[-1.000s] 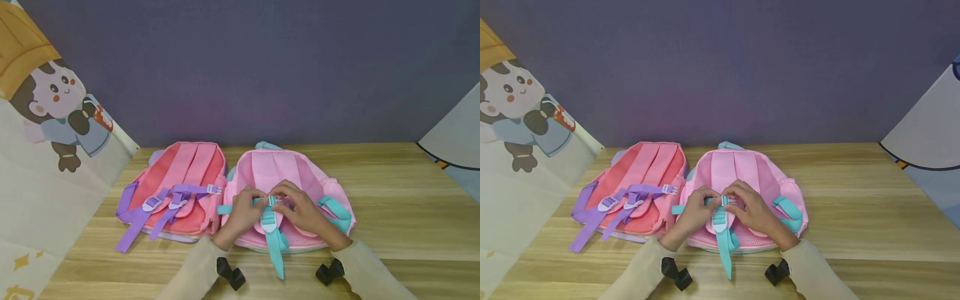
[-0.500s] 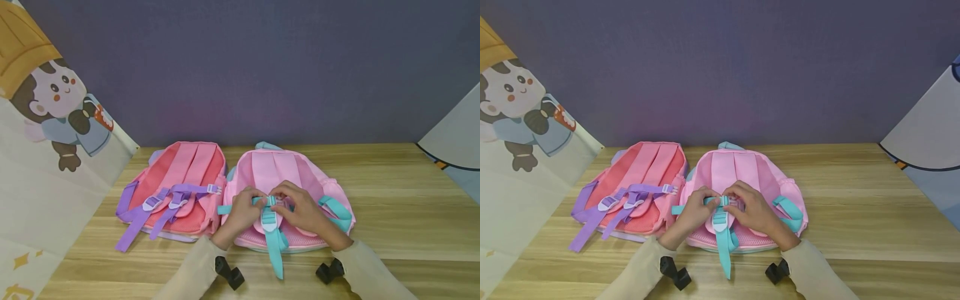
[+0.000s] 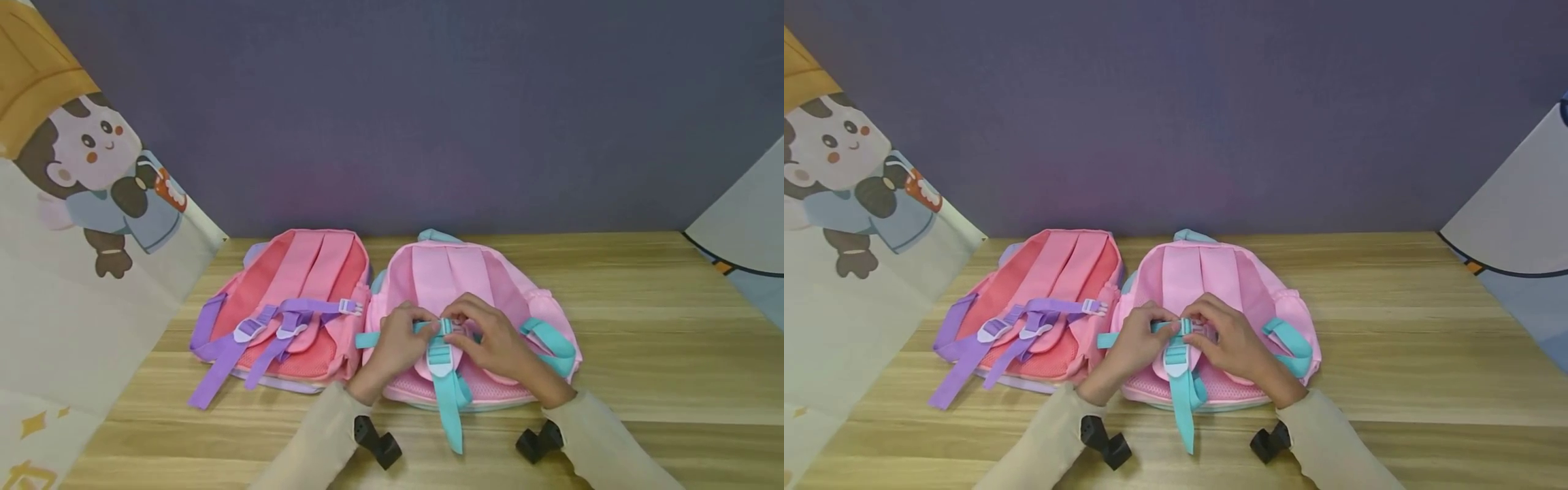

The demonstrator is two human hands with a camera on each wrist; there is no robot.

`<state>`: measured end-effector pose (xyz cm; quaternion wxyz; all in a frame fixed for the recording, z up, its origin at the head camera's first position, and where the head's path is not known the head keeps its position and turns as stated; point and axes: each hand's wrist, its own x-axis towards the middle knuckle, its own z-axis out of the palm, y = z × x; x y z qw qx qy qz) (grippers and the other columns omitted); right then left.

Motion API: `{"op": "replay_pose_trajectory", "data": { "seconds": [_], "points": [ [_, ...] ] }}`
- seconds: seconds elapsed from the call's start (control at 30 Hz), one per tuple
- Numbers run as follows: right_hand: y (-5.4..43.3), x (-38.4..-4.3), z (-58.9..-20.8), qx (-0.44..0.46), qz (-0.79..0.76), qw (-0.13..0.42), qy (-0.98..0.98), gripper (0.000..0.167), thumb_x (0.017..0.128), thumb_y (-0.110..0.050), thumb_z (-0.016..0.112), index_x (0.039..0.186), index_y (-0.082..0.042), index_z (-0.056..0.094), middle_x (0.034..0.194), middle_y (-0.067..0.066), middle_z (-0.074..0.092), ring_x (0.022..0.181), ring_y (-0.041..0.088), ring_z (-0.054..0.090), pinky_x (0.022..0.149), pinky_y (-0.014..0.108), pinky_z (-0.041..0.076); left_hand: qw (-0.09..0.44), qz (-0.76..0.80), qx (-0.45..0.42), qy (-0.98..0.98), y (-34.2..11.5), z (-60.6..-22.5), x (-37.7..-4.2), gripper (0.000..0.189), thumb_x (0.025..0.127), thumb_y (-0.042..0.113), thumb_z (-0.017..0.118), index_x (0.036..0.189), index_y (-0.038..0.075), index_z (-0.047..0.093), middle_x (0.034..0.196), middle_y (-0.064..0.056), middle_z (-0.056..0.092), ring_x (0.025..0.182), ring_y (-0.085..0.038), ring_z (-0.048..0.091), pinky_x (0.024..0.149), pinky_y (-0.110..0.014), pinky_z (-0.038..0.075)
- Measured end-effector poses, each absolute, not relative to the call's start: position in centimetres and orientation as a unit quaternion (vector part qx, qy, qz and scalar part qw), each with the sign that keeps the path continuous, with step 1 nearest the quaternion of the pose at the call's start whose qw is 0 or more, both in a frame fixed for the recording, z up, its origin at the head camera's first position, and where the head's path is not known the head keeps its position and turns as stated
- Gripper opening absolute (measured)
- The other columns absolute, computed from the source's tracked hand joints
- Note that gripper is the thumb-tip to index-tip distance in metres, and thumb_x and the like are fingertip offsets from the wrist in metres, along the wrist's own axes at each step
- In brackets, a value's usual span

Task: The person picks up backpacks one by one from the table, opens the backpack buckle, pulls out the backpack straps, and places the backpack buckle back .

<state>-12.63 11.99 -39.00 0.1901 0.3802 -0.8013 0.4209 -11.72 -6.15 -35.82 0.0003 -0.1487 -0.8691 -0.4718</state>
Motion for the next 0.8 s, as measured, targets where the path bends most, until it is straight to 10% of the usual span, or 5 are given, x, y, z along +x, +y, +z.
{"op": "replay_pose_trajectory", "data": {
  "seconds": [0.8],
  "points": [
    [12.1,-12.3,-38.8,0.344,0.416,0.168,-0.825,0.029,0.079,-0.003,0.074,0.103,-0.011,0.062,0.089,-0.006,0.059,0.081,0.007,0.055,0.072,0.024,0.048,-0.050,-0.444,-0.162,-0.880,-7.1,-35.4,-12.3,0.013,0.089,0.008,0.061,0.092,0.000,0.070,0.093,-0.008,0.060,0.086,-0.017,0.055,0.078,-0.032,0.046]
  ]
}}
